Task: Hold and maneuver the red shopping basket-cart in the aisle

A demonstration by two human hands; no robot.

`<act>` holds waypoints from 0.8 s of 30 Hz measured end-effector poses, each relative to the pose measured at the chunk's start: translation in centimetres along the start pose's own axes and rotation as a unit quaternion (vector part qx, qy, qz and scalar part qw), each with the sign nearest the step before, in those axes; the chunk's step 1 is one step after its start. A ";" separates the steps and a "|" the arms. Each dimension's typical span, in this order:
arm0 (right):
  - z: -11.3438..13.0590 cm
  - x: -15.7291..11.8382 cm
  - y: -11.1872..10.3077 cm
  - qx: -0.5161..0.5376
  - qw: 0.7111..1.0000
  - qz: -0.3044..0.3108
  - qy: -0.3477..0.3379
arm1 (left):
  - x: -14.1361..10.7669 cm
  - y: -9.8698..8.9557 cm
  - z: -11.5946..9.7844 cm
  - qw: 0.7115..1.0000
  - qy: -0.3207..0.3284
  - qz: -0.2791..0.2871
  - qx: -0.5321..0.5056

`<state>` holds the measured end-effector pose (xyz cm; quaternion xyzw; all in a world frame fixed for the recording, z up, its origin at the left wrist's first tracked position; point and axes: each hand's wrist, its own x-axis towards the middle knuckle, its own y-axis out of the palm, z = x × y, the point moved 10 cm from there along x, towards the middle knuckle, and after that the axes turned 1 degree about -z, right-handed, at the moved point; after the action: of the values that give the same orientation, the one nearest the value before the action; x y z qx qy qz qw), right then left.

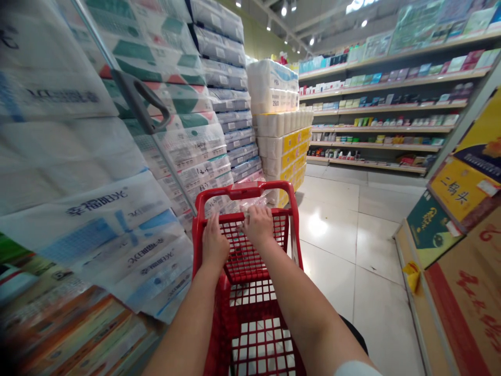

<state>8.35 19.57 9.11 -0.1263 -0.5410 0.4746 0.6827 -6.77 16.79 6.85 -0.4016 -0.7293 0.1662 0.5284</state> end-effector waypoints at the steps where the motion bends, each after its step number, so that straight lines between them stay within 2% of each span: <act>1: -0.7 0.0 -0.3 -0.004 1.000 -0.012 0.026 | -0.1 0.3 0.0 0.999 0.001 0.018 0.037; 3: -0.2 0.0 -0.4 -0.001 1.000 -0.012 0.003 | -0.2 1.0 0.0 0.995 0.005 0.047 0.088; 6: 2.8 -0.7 0.6 0.014 0.989 0.044 -0.139 | -0.4 1.1 0.0 0.991 0.004 0.056 0.125; 7: 3.0 -0.8 0.8 0.014 0.987 0.055 -0.150 | -0.5 1.1 0.0 0.990 0.005 0.054 0.132; 8: 2.6 -0.7 0.7 0.008 0.990 0.054 -0.130 | -0.5 1.1 -0.1 0.989 0.007 0.052 0.136; 11: -0.1 -0.3 0.0 -0.025 0.999 0.024 -0.011 | -0.5 1.1 -0.2 0.989 0.017 0.046 0.141; 12: -0.4 -0.2 0.0 -0.036 0.999 0.022 -0.003 | -0.5 1.2 -0.2 0.989 0.018 0.045 0.142; 16: 0.9 -0.4 0.5 -0.040 0.992 0.067 -0.100 | -0.6 1.2 -0.1 0.988 0.015 0.046 0.145; 17: 0.5 -0.3 0.4 -0.042 0.992 0.071 -0.093 | -0.6 1.1 -0.2 0.988 0.016 0.046 0.145; 21: -2.8 0.4 -1.4 -0.078 0.996 0.041 0.033 | -0.6 1.1 -0.2 0.987 0.014 0.056 0.150; 24: -2.0 0.5 -1.3 -0.067 0.996 0.058 -0.012 | -0.6 1.1 -0.4 0.987 0.011 0.057 0.153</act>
<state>10.74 19.97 9.49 -0.1979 -0.5714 0.4775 0.6374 -5.91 16.90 5.88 -0.3591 -0.6649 0.3013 0.5815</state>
